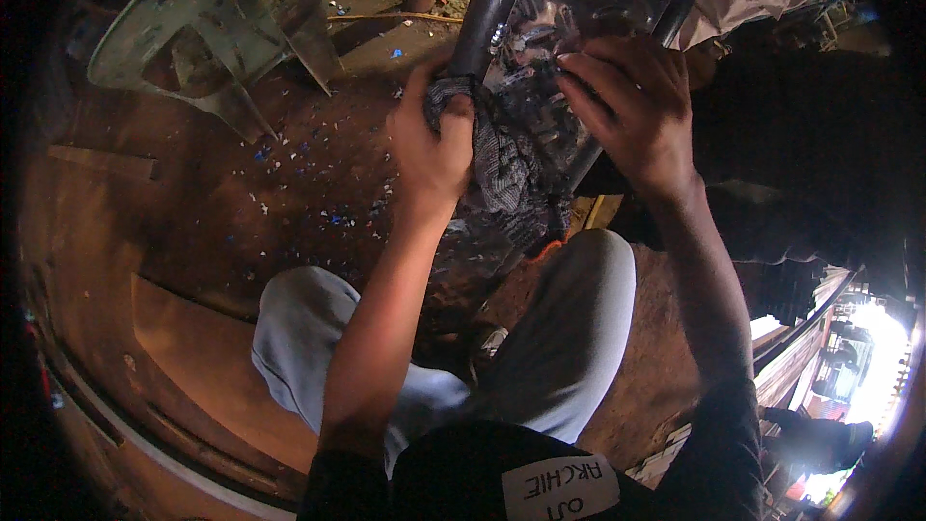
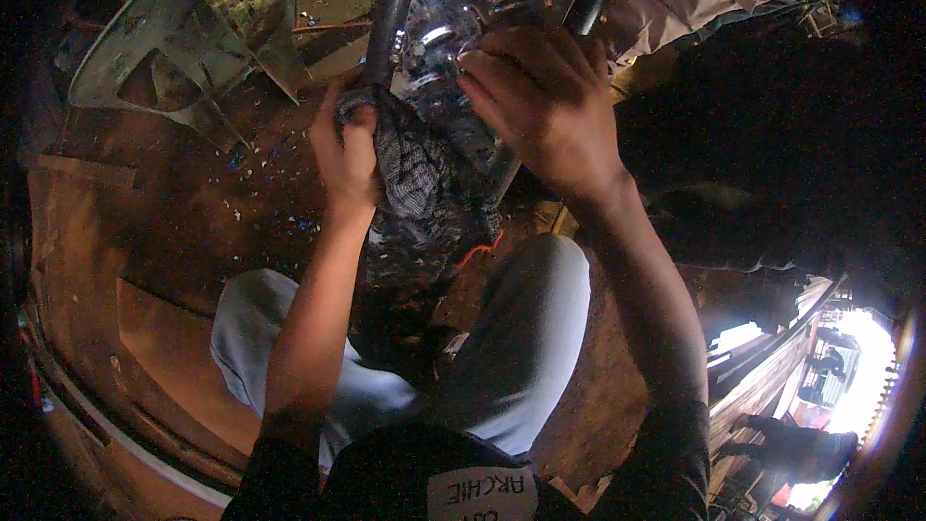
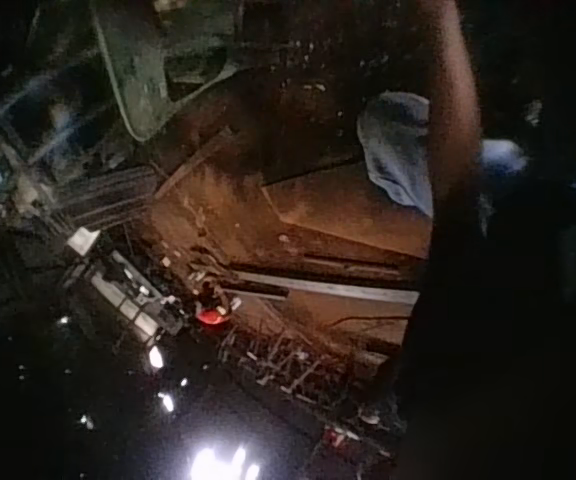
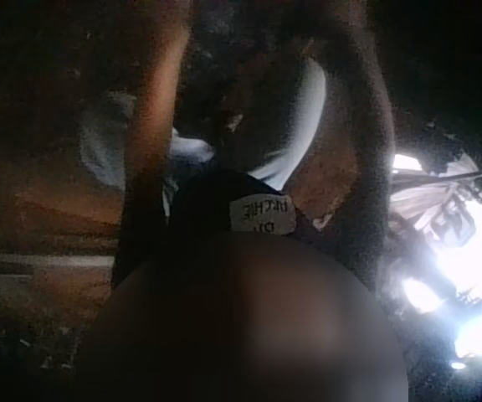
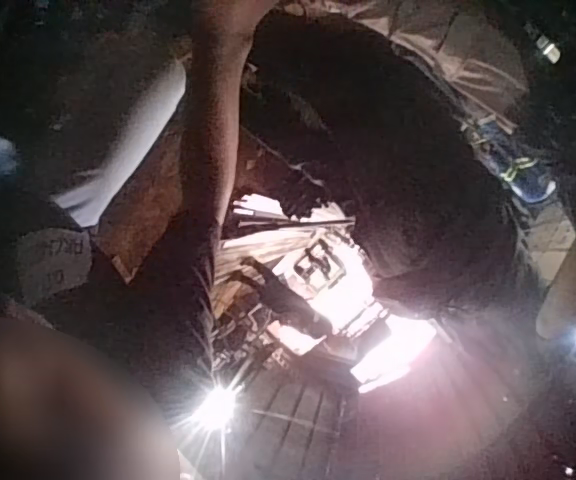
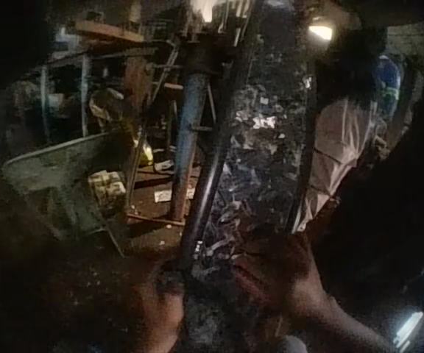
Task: The person sits on the floor and uses a cloth to wipe and clean a metal frame. They repeatedly rub the surface of the frame with the cloth, focusing on removing debris or residue from the metal.
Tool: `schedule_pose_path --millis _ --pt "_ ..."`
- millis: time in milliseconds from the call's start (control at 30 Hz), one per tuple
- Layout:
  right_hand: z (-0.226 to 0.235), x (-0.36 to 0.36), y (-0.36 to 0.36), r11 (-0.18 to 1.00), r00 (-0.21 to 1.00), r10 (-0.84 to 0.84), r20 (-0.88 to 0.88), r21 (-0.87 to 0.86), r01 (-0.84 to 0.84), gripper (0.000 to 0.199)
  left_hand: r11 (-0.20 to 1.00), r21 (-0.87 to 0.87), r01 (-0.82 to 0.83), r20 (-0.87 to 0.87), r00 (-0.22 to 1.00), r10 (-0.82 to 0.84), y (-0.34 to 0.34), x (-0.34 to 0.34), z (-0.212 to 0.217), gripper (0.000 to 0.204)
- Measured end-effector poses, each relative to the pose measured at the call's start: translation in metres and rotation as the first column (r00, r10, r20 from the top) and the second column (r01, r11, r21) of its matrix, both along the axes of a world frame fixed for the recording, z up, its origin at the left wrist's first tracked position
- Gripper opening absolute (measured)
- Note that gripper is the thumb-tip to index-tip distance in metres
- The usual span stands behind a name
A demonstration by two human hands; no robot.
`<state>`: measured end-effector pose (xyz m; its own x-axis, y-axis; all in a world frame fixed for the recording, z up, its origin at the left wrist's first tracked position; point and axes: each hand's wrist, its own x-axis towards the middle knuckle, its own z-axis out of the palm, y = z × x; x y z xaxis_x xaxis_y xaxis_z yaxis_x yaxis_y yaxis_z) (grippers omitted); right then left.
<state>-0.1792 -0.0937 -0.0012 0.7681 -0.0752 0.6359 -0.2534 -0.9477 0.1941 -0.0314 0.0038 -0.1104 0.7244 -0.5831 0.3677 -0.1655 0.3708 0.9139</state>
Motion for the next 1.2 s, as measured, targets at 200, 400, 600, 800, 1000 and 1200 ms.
schedule_pose_path --millis 200,400,600,800,1000,1200 --pt "0.005 0.002 -0.004 0.998 0.995 0.049 -0.086 -0.029 -0.052 0.025 1.0 0.022 -0.009 0.005 1.0 0.009 0.001 0.0 0.002 0.035" --pt "0.0 0.002 -0.003 0.996 0.996 0.036 -0.081 -0.083 -0.043 0.025 1.0 -0.003 -0.026 0.016 1.0 0.026 0.001 -0.003 0.002 0.036" --pt "0.006 0.003 -0.01 0.997 0.996 0.053 -0.077 0.058 -0.048 0.025 1.0 0.013 -0.008 -0.01 1.0 0.008 0.001 -0.001 0.0 0.037" --pt "0.003 -0.009 -0.019 0.993 0.966 0.077 -0.246 0.102 -0.053 0.025 0.973 0.177 -0.147 0.028 0.989 0.144 0.0 0.001 -0.019 0.04" --pt "-0.038 0.008 -0.014 1.0 0.992 -0.02 -0.123 0.008 0.021 0.024 0.962 0.219 -0.166 0.062 0.986 0.156 -0.016 0.02 -0.047 0.043" --pt "-0.053 0.027 -0.03 0.976 0.984 -0.161 -0.077 -0.161 0.147 0.015 0.986 0.166 -0.02 -0.254 0.965 0.063 -0.028 0.045 -0.083 0.047"
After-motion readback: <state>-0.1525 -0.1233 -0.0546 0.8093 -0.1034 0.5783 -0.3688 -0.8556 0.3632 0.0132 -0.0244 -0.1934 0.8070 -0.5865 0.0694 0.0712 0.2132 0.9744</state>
